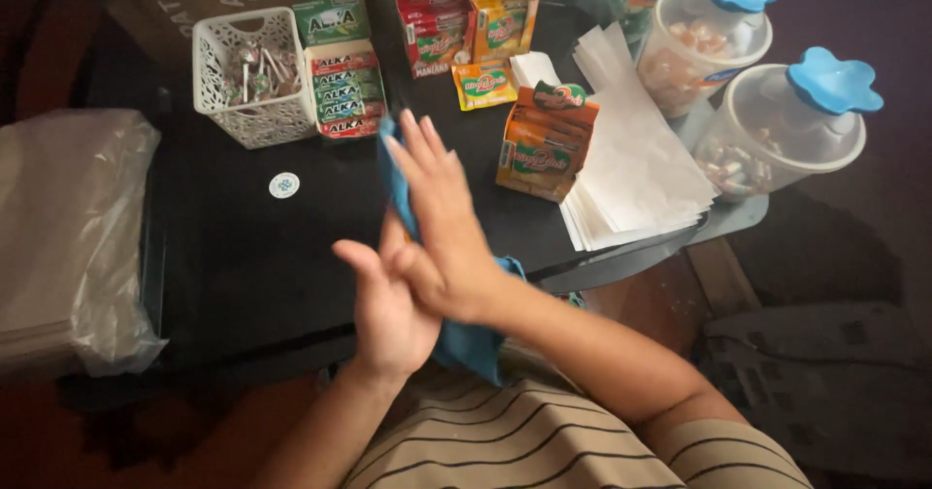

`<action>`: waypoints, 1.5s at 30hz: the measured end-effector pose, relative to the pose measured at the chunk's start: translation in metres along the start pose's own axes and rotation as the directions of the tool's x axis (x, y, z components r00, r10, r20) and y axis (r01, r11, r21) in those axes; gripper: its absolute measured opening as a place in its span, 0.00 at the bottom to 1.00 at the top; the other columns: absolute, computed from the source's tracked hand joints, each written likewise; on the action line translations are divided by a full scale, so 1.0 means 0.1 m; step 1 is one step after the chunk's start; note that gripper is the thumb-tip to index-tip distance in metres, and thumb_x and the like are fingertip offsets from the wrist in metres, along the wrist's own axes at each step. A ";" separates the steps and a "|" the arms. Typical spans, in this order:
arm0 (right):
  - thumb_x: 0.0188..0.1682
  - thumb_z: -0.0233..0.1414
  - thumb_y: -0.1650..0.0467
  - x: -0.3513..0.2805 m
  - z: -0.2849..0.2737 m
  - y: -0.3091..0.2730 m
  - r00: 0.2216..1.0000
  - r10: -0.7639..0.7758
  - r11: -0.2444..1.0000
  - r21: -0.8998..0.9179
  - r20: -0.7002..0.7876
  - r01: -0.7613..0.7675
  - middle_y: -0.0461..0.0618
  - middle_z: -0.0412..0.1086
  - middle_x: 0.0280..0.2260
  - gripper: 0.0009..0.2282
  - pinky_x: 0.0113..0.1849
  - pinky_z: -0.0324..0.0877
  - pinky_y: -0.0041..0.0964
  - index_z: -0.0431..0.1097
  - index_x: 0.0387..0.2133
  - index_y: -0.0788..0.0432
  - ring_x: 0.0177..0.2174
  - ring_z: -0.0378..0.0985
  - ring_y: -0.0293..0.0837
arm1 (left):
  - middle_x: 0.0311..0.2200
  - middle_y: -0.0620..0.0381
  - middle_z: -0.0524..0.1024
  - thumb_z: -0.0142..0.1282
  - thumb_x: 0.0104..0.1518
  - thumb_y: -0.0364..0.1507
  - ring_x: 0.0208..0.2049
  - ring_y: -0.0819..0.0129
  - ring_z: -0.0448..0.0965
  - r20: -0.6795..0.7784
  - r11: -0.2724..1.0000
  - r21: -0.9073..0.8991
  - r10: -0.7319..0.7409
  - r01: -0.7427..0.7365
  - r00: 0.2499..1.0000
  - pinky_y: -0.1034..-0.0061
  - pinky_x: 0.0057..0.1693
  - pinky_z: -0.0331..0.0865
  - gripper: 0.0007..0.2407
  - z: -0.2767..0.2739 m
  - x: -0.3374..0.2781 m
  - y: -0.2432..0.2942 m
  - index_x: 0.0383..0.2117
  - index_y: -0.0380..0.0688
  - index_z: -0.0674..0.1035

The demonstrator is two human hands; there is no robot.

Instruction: Cleaning small plastic frames with a microfiber cloth and then filling a plastic bag with small items from a container.

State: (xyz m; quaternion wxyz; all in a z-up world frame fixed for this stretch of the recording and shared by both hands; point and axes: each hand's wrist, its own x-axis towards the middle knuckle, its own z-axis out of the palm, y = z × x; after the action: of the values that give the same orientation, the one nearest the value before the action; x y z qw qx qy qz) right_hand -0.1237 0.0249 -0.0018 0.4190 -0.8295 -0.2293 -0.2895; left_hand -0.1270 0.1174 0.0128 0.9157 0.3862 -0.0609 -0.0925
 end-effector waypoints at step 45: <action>0.45 0.39 0.55 -0.13 0.03 0.04 0.957 0.256 0.926 0.317 -0.135 -0.203 0.49 0.46 0.48 0.24 0.47 0.40 0.42 0.52 0.50 0.58 0.48 0.41 0.46 | 0.53 0.50 0.69 0.31 0.51 0.55 0.56 0.61 0.69 -0.075 0.977 -0.191 -0.113 0.097 0.991 0.67 0.65 0.58 0.31 0.22 0.00 0.01 0.56 0.50 0.66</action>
State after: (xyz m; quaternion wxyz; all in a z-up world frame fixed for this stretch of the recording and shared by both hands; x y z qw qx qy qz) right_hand -0.1303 0.0234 -0.0143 0.5894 -0.7490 -0.1338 -0.2715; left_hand -0.1313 0.1034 0.0287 0.9435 0.3050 0.0080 -0.1295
